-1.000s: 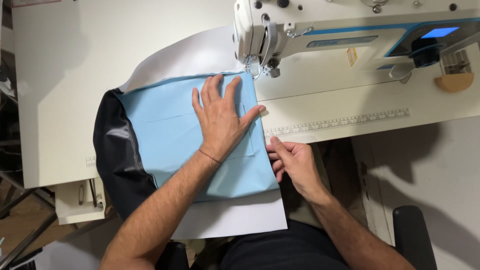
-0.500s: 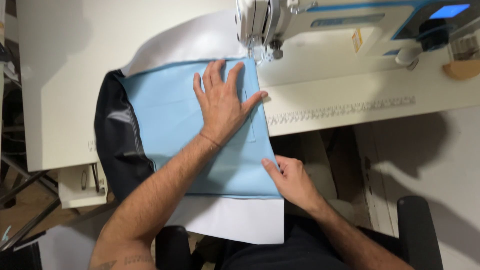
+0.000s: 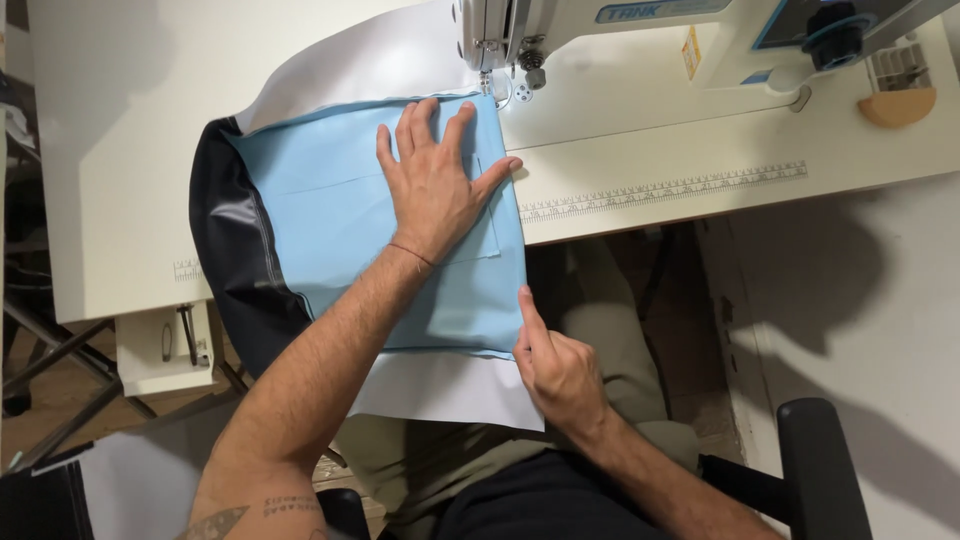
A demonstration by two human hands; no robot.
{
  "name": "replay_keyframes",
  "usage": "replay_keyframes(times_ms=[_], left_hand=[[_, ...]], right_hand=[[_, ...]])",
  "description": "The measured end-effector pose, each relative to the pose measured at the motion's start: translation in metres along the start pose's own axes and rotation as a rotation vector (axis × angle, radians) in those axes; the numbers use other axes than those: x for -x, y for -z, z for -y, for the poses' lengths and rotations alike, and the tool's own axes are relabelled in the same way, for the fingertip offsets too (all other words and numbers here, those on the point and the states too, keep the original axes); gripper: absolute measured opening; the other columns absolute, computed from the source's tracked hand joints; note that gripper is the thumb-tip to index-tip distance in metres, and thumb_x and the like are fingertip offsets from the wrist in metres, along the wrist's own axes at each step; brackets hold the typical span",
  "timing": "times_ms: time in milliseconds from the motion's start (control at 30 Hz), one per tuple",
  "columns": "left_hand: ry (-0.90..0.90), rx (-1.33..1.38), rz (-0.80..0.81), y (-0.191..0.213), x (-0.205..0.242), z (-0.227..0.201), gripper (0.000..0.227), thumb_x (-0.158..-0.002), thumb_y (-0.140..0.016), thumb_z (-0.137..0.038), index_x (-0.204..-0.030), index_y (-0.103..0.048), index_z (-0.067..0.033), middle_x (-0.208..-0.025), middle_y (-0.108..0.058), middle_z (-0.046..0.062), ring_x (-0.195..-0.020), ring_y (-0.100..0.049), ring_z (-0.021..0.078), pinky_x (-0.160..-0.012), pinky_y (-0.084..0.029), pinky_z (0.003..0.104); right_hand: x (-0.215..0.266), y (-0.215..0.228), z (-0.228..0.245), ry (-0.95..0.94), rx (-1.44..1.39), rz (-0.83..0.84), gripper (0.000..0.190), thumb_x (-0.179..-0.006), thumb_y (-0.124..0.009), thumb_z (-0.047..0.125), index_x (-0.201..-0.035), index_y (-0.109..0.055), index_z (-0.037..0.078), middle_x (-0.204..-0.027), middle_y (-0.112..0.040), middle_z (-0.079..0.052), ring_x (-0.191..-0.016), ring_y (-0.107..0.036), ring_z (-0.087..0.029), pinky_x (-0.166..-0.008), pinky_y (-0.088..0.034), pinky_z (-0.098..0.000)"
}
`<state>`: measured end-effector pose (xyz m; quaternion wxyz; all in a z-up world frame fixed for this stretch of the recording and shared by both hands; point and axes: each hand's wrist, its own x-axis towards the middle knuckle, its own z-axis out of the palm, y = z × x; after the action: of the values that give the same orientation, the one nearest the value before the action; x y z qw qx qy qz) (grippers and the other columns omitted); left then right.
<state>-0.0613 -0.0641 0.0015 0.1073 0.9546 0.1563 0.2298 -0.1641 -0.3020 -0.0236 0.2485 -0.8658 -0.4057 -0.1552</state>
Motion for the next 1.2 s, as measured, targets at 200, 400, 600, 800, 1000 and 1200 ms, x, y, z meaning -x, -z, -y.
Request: replay_keyframes(times_ms=[200,400,600,800,1000,1200], left_hand=[[0.021,0.037,-0.004,-0.001,0.001,-0.001,0.078,-0.084,-0.056,-0.085,-0.135,-0.062,-0.0261,-0.142,-0.051,0.014,-0.139,-0.043,0.0332,-0.116,-0.019,0.060],[0.026,0.173,0.076,0.009,0.002,-0.001,0.077,-0.087,-0.068,-0.074,-0.141,-0.058,-0.0194,-0.143,-0.043,0.017,-0.143,-0.036,0.0378,-0.115,-0.018,0.069],[0.028,0.168,0.057,0.010,0.001,-0.002,0.077,-0.086,-0.068,-0.074,-0.140,-0.059,-0.0198,-0.143,-0.044,0.016,-0.143,-0.037,0.0369,-0.117,-0.017,0.068],[0.029,0.156,0.091,0.010,-0.003,0.000,0.077,-0.086,-0.068,-0.075,-0.141,-0.058,-0.0221,-0.144,-0.044,0.015,-0.143,-0.037,0.0361,-0.116,-0.020,0.067],[0.014,0.160,0.141,0.010,-0.005,0.009,0.080,-0.085,-0.066,-0.079,-0.143,-0.059,-0.0239,-0.144,-0.043,0.014,-0.143,-0.035,0.0350,-0.115,-0.019,0.065],[0.057,0.217,0.183,0.025,-0.007,0.003,0.081,-0.085,-0.067,-0.077,-0.146,-0.057,-0.0240,-0.150,-0.042,0.017,-0.148,-0.033,0.0371,-0.120,-0.013,0.065]], right_hand=[[-0.021,0.009,-0.047,-0.435,-0.714,0.055,0.040,-0.102,-0.038,0.017,-0.099,-0.078,0.014,-0.110,-0.078,-0.009,-0.090,-0.073,-0.019,-0.059,-0.055,-0.0257],[-0.074,-0.019,-0.052,-1.060,-1.045,0.172,0.074,-0.095,-0.067,0.062,-0.113,-0.073,-0.009,-0.107,-0.073,-0.031,-0.107,-0.072,-0.039,-0.082,-0.060,-0.0474],[-0.057,-0.073,-0.073,-1.058,-0.868,0.087,0.035,-0.087,-0.084,0.043,-0.078,-0.081,0.009,-0.052,-0.062,-0.003,-0.050,-0.055,-0.009,-0.042,-0.045,-0.0274],[-0.073,-0.033,-0.047,-1.011,-0.856,0.091,0.029,-0.089,-0.084,0.036,-0.076,-0.081,0.010,-0.047,-0.047,0.004,-0.049,-0.043,-0.004,-0.046,-0.036,-0.0184],[-0.071,-0.037,-0.042,-1.102,-0.946,0.074,0.029,-0.085,-0.088,0.031,-0.076,-0.079,0.005,-0.047,-0.044,0.004,-0.048,-0.040,-0.004,-0.044,-0.033,-0.0171],[-0.072,-0.043,-0.045,-1.075,-0.985,0.061,0.026,-0.088,-0.084,0.029,-0.075,-0.078,0.007,-0.048,-0.044,0.006,-0.049,-0.038,-0.001,-0.045,-0.029,-0.0167]])
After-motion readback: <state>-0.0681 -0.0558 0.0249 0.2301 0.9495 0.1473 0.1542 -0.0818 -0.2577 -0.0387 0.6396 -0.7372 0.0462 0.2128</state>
